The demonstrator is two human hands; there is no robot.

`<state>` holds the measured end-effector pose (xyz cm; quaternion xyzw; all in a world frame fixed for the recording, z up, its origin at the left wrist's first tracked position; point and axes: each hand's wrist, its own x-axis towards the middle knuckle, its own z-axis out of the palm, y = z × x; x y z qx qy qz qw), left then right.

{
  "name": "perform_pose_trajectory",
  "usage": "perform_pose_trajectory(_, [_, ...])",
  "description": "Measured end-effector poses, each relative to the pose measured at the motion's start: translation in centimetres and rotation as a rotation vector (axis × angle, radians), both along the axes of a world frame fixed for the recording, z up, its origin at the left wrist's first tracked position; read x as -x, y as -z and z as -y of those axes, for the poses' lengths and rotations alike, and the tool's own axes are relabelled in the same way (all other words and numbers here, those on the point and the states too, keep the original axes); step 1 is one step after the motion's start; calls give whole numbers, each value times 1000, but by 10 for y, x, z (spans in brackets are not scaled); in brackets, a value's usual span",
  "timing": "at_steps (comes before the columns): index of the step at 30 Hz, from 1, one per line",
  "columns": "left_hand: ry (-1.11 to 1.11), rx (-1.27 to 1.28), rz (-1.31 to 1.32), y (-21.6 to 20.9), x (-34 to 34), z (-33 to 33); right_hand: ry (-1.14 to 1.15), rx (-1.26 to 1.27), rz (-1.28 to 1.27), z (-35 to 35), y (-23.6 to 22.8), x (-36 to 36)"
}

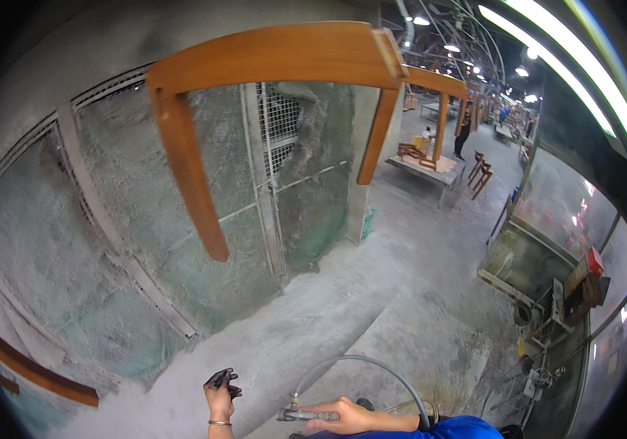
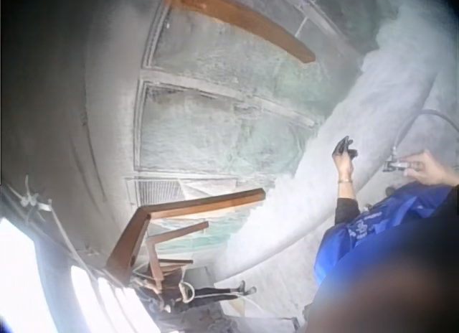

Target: The person repeatedly picks up L-shaped wooden chair parts, sprays them with a handheld spray gun, and returns them to hooks. The process is repeated for multiple parts in a spray booth.

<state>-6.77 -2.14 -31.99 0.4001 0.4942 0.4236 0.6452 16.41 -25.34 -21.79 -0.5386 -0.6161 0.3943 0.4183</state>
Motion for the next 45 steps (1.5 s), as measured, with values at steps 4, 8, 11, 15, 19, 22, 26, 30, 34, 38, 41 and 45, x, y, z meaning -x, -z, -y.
perform_pose_trajectory(4, [43,88,2,-8,-54,29,-18,-115,17,7,3,-42])
perform_pose_trajectory(8, [47,148,-36,-9,-99,59,-64,-44,55,12,-2,-94])
perform_pose_trajectory(11, [54,14,-141,-9,-121,73,-32,-72,41,14,-5,-125])
perform_pose_trajectory(15, [4,-214,-162,-1,-138,79,-17,-34,2,18,-4,-171])
perform_pose_trajectory(19, [204,-311,-250,3,-153,89,-86,142,-13,18,-1,-214])
perform_pose_trajectory(22, [434,-399,-511,-11,-180,110,-151,197,41,18,-1,-240])
perform_pose_trajectory(26, [619,-352,-712,-41,-210,145,-223,198,32,16,1,-262])
perform_pose_trajectory(30, [545,-411,-541,-50,-221,140,-268,148,-19,16,3,-276])
perform_pose_trajectory(34, [226,-219,-229,-50,-229,123,-229,74,-37,19,7,-286])
perform_pose_trajectory(38, [229,-82,-165,-54,-242,122,-207,98,-39,22,11,-295])
perform_pose_trajectory(41, [319,-91,-253,-55,-250,121,-163,70,-35,25,17,-301])
perform_pose_trajectory(45, [394,-141,-230,-58,-249,121,-119,69,-95,27,27,-298])
